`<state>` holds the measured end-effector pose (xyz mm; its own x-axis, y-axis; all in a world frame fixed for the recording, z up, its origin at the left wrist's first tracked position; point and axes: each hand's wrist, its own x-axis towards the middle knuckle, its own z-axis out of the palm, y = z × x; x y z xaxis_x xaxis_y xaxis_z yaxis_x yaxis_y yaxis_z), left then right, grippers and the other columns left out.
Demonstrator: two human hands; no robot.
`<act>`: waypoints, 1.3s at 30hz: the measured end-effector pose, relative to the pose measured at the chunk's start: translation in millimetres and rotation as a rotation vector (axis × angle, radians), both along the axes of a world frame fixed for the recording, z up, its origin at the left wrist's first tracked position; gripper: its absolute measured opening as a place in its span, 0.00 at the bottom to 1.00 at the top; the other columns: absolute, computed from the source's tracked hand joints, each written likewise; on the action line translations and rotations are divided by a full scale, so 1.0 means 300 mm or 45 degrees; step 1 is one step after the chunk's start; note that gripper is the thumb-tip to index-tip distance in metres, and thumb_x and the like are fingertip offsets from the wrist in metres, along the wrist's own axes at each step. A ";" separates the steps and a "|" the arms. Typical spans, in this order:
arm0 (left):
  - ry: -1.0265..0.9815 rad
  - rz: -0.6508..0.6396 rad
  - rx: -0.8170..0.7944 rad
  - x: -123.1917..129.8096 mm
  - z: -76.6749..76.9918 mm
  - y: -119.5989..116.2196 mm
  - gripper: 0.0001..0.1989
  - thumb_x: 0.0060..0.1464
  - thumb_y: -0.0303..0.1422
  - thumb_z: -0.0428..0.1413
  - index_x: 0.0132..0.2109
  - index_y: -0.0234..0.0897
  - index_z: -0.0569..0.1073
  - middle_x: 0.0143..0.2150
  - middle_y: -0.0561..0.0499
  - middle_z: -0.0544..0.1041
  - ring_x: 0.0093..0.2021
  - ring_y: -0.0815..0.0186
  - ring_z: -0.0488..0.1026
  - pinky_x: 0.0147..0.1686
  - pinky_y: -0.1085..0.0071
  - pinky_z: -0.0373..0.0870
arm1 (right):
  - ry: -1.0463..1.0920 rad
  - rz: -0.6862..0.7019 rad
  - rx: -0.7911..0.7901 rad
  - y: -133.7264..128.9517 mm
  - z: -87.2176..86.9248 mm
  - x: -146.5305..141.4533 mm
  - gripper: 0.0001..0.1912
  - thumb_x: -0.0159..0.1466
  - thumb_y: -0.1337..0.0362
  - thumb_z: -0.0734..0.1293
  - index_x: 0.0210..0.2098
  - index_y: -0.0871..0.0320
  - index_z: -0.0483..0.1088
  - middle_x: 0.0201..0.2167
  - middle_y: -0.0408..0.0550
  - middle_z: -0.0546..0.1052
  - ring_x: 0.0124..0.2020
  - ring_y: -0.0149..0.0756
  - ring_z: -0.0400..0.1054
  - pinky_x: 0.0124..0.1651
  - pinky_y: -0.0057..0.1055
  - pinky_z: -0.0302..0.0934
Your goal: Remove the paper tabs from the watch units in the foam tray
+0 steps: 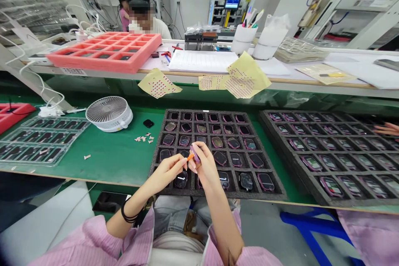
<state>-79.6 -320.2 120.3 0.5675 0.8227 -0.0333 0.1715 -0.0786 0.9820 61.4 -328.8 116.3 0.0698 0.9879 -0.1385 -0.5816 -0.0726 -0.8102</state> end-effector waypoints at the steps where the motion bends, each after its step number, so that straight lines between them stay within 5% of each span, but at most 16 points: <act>1: 0.003 -0.001 0.015 0.002 0.003 -0.001 0.18 0.62 0.43 0.45 0.31 0.34 0.66 0.24 0.57 0.60 0.24 0.73 0.55 0.25 0.76 0.53 | 0.049 -0.002 0.004 0.002 0.003 -0.004 0.15 0.53 0.56 0.73 0.30 0.55 0.65 0.17 0.34 0.64 0.12 0.20 0.52 0.12 0.18 0.44; 12: -0.005 0.003 0.048 -0.002 0.006 0.004 0.18 0.61 0.41 0.46 0.31 0.33 0.71 0.26 0.54 0.68 0.25 0.73 0.58 0.27 0.76 0.56 | 0.083 -0.034 0.074 -0.009 0.001 -0.015 0.14 0.56 0.58 0.72 0.28 0.56 0.63 0.17 0.33 0.63 0.11 0.19 0.52 0.15 0.18 0.52; 19: -0.073 -0.030 -0.080 -0.001 0.031 0.011 0.21 0.57 0.47 0.49 0.27 0.34 0.68 0.16 0.59 0.61 0.18 0.75 0.54 0.20 0.77 0.51 | 0.310 0.173 0.058 0.002 -0.013 -0.033 0.18 0.57 0.54 0.70 0.25 0.56 0.57 0.16 0.31 0.60 0.10 0.16 0.39 0.12 0.17 0.41; 26: -0.133 0.124 -0.089 0.020 -0.008 0.025 0.24 0.58 0.52 0.46 0.26 0.35 0.65 0.15 0.59 0.58 0.17 0.75 0.53 0.19 0.77 0.52 | 0.311 0.042 0.050 0.015 -0.038 -0.056 0.16 0.59 0.56 0.68 0.24 0.56 0.57 0.13 0.31 0.56 0.10 0.19 0.38 0.14 0.20 0.38; 33: -0.061 0.186 0.067 0.039 0.012 0.029 0.19 0.57 0.47 0.49 0.27 0.37 0.61 0.20 0.58 0.61 0.20 0.74 0.56 0.22 0.77 0.56 | -0.263 -0.200 0.102 -0.023 -0.048 -0.029 0.09 0.62 0.56 0.65 0.38 0.52 0.63 0.29 0.38 0.67 0.22 0.26 0.58 0.23 0.23 0.53; 37: 0.092 0.414 0.183 -0.081 0.011 0.079 0.18 0.58 0.45 0.47 0.27 0.39 0.58 0.19 0.59 0.57 0.19 0.74 0.53 0.21 0.77 0.52 | -1.009 -0.524 0.181 -0.011 -0.076 0.093 0.08 0.66 0.56 0.60 0.41 0.53 0.62 0.35 0.43 0.69 0.33 0.33 0.64 0.38 0.30 0.59; 39: 0.342 0.515 0.322 -0.168 -0.009 0.123 0.18 0.57 0.44 0.48 0.25 0.39 0.58 0.19 0.57 0.59 0.20 0.72 0.56 0.22 0.76 0.53 | -1.392 -0.408 0.196 -0.004 -0.091 0.138 0.07 0.66 0.59 0.61 0.40 0.54 0.64 0.36 0.45 0.72 0.37 0.37 0.65 0.45 0.35 0.58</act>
<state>-130.1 -283.2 117.5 0.2033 0.9746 0.0937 0.4790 -0.1825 0.8586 102.8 -329.9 88.9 0.3294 0.9044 0.2713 0.4639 0.0952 -0.8808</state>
